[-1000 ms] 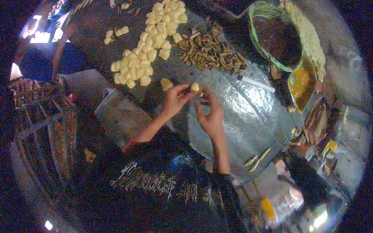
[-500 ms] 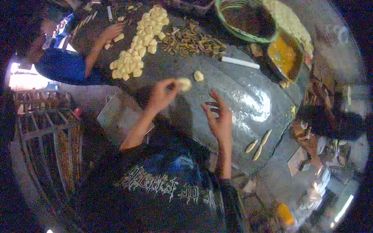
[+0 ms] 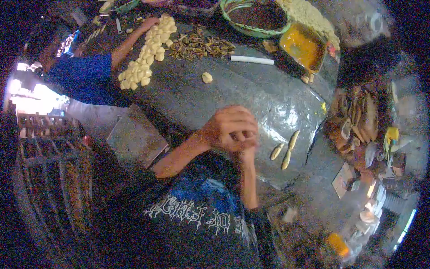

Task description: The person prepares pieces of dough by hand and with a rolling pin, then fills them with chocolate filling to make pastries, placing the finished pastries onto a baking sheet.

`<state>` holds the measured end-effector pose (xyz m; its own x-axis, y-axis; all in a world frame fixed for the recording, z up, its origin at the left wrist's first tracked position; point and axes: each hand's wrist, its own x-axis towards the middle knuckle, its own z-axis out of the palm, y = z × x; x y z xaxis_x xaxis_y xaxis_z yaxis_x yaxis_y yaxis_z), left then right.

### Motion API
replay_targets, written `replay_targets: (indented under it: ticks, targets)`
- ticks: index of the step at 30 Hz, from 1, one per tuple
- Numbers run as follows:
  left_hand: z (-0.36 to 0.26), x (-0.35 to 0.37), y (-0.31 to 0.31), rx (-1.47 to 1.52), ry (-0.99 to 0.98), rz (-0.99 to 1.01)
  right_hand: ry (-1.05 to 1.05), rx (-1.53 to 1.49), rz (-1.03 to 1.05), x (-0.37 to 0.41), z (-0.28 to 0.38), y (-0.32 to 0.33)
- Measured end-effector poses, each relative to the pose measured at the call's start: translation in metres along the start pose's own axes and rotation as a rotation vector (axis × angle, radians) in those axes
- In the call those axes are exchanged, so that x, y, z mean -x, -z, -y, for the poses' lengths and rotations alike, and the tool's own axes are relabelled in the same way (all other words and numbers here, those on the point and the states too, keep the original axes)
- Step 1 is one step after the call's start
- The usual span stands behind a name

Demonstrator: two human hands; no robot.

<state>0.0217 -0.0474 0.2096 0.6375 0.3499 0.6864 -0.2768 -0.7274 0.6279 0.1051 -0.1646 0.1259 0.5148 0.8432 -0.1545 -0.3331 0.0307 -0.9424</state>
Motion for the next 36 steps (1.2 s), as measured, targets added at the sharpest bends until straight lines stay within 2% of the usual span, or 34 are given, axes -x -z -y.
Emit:
replay_targets:
  ticks: [1, 3, 5, 7, 8, 10, 11, 13, 14, 16, 17, 19, 21, 22, 24, 25, 26, 27, 29, 30, 32, 33, 36]
  targets:
    - [0.006, -0.003, 0.000, 0.026, 0.017, 0.013, 0.015, -0.099, -0.007, 0.000, -0.003, -0.006]
    - [0.011, -0.008, 0.004, 0.125, 0.074, 0.020, -0.084, -0.635, -0.040, -0.006, -0.004, -0.018]
    - [0.014, -0.012, 0.010, 0.219, 0.104, -0.004, 0.081, -0.249, -0.070, -0.003, -0.005, -0.016]
    - [0.021, -0.016, 0.014, 0.309, 0.103, -0.067, 0.046, -0.317, -0.044, -0.012, 0.020, -0.034]
    - [0.031, -0.016, 0.017, 0.281, 0.119, -0.029, 0.029, -0.351, -0.032, -0.016, 0.032, -0.043]
    - [0.063, -0.010, 0.021, 0.233, 0.146, 0.054, -0.053, -0.885, 0.183, -0.040, 0.052, -0.054]
    - [0.088, -0.005, 0.023, 0.173, 0.060, 0.110, -0.176, -0.909, 0.048, -0.050, 0.027, -0.033]
    - [0.151, -0.014, 0.038, 0.073, -0.139, 0.226, -0.266, -0.834, 0.071, -0.092, 0.000, -0.031]
    - [0.166, -0.019, 0.042, 0.166, -0.040, 0.175, -0.305, -0.796, 0.087, -0.110, -0.005, -0.029]
    - [0.179, -0.031, 0.057, 0.357, 0.157, 0.085, -0.128, -0.526, 0.167, -0.143, 0.018, -0.040]
    - [0.184, -0.037, 0.066, 0.479, 0.262, -0.054, -0.066, -0.491, 0.221, -0.165, 0.053, -0.057]
    - [0.203, -0.055, 0.110, 0.339, 0.349, -0.135, 0.046, -0.411, 0.330, -0.216, 0.108, -0.080]
    - [0.242, -0.050, 0.140, 0.083, 0.374, -0.089, 0.097, 0.109, 0.110, -0.271, 0.132, -0.078]
    - [0.258, -0.045, 0.151, 0.071, 0.446, -0.081, 0.057, 0.377, -0.037, -0.301, 0.132, -0.069]
    - [0.281, -0.030, 0.167, 0.039, 0.592, -0.079, 0.116, 0.658, -0.124, -0.365, 0.133, -0.065]
    - [0.294, -0.023, 0.172, 0.047, 0.626, -0.067, 0.023, 0.879, -0.099, -0.391, 0.153, -0.080]
    - [0.307, -0.015, 0.177, 0.054, 0.661, -0.054, 0.201, 0.881, -0.124, -0.425, 0.139, -0.075]
    - [0.317, -0.010, 0.181, 0.060, 0.698, -0.040, 0.092, 1.232, -0.107, -0.459, 0.145, -0.078]
    - [0.332, -0.006, 0.186, 0.045, 0.725, -0.007, 0.582, 1.628, 0.059, -0.537, 0.108, -0.048]
    - [0.339, -0.004, 0.188, 0.035, 0.739, 0.004, 0.628, 1.745, 0.087, -0.568, 0.090, -0.037]
    - [0.350, 0.002, 0.186, 0.058, 0.760, -0.006, 0.712, 1.978, 0.161, -0.607, 0.062, -0.026]
    - [0.351, -0.001, 0.189, 0.058, 0.765, -0.009, 0.617, 2.182, 0.248, -0.612, 0.059, -0.024]
    - [0.353, 0.004, 0.192, 0.080, 0.808, -0.047, 0.516, 2.267, 0.198, -0.611, 0.036, 0.003]
